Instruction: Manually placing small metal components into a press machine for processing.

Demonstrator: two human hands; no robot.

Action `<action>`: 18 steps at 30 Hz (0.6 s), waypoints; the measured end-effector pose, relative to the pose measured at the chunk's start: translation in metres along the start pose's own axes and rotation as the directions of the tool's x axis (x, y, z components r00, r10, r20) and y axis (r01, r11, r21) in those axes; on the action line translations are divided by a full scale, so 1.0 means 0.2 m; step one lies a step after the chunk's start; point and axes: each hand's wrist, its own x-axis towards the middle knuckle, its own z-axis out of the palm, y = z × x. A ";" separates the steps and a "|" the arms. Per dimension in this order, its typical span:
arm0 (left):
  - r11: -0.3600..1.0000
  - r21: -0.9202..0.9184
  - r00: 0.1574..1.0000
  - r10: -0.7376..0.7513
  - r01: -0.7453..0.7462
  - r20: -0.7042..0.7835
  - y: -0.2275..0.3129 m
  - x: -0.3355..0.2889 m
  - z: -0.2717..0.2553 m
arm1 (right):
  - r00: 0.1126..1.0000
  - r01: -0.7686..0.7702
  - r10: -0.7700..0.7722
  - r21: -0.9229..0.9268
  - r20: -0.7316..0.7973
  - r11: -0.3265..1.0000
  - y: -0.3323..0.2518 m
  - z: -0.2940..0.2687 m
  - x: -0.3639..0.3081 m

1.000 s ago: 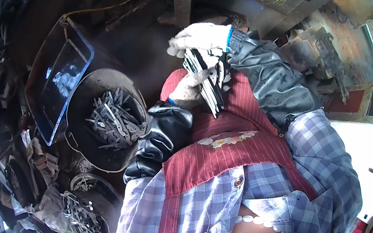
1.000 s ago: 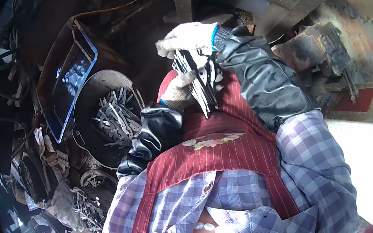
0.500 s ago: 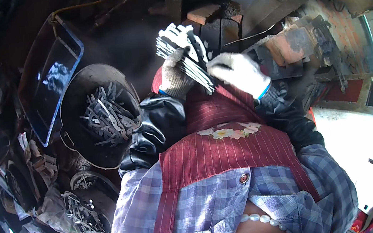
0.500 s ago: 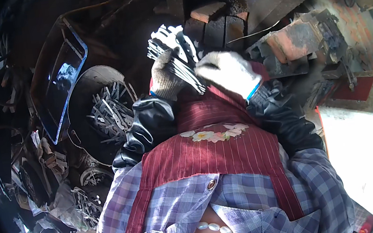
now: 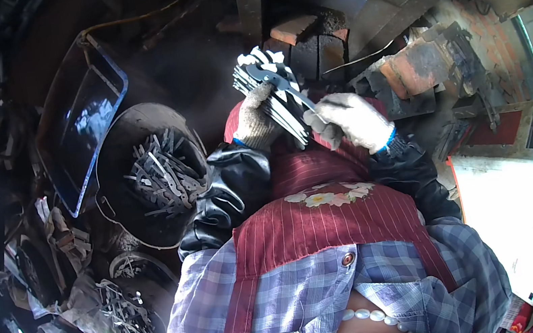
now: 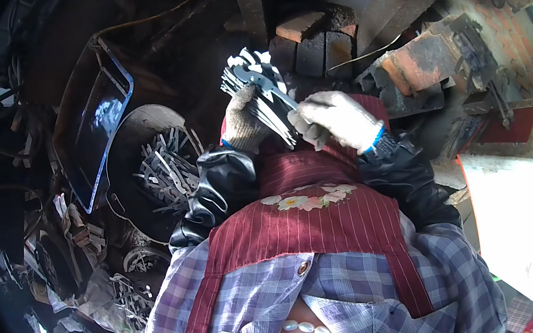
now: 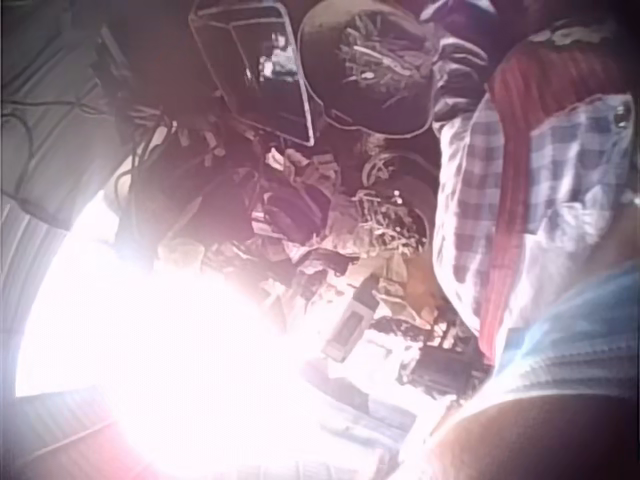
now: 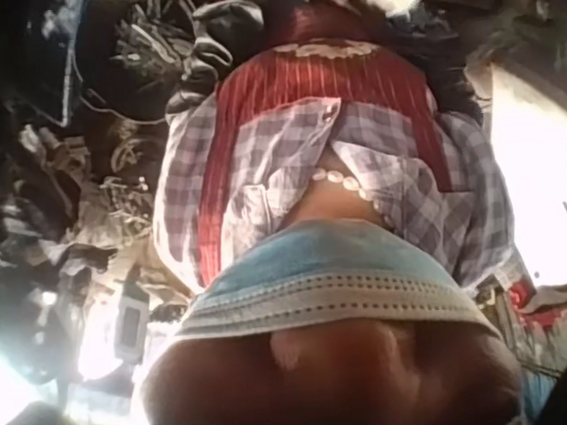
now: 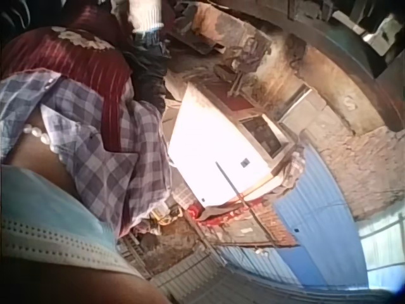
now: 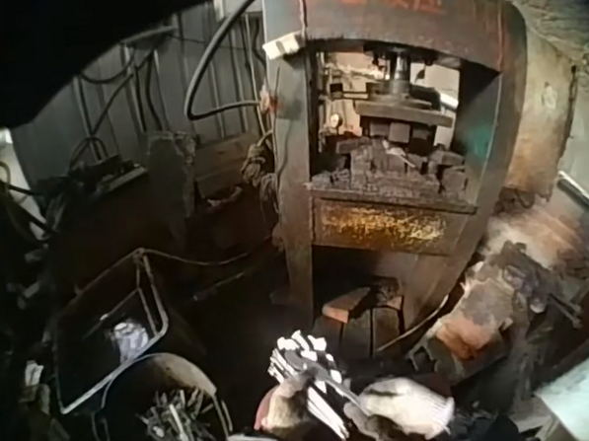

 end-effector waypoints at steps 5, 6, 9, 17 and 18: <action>0.998 0.043 0.999 -0.049 0.049 -0.007 0.00 0.01 -0.01 | 0.970 0.226 -0.160 0.444 -0.181 0.867 0.15 -0.15 -0.09; 0.997 0.063 0.999 -0.045 0.043 0.029 -0.01 0.02 -0.01 | 0.961 0.233 -0.092 0.591 -0.259 0.772 0.18 -0.20 -0.10; 0.996 0.083 0.999 -0.046 0.045 0.008 -0.02 0.02 0.01 | 0.864 0.460 -0.166 0.612 -0.475 0.643 0.28 -0.35 -0.16; 0.978 0.207 1.000 -0.011 0.013 -0.009 -0.04 0.00 0.05 | 0.365 0.721 0.008 0.288 -0.931 0.631 0.38 -0.72 -0.21; 0.977 0.212 1.000 -0.020 0.020 -0.002 -0.04 0.01 0.05 | 0.340 0.753 0.001 0.273 -0.941 0.599 0.35 -0.76 -0.18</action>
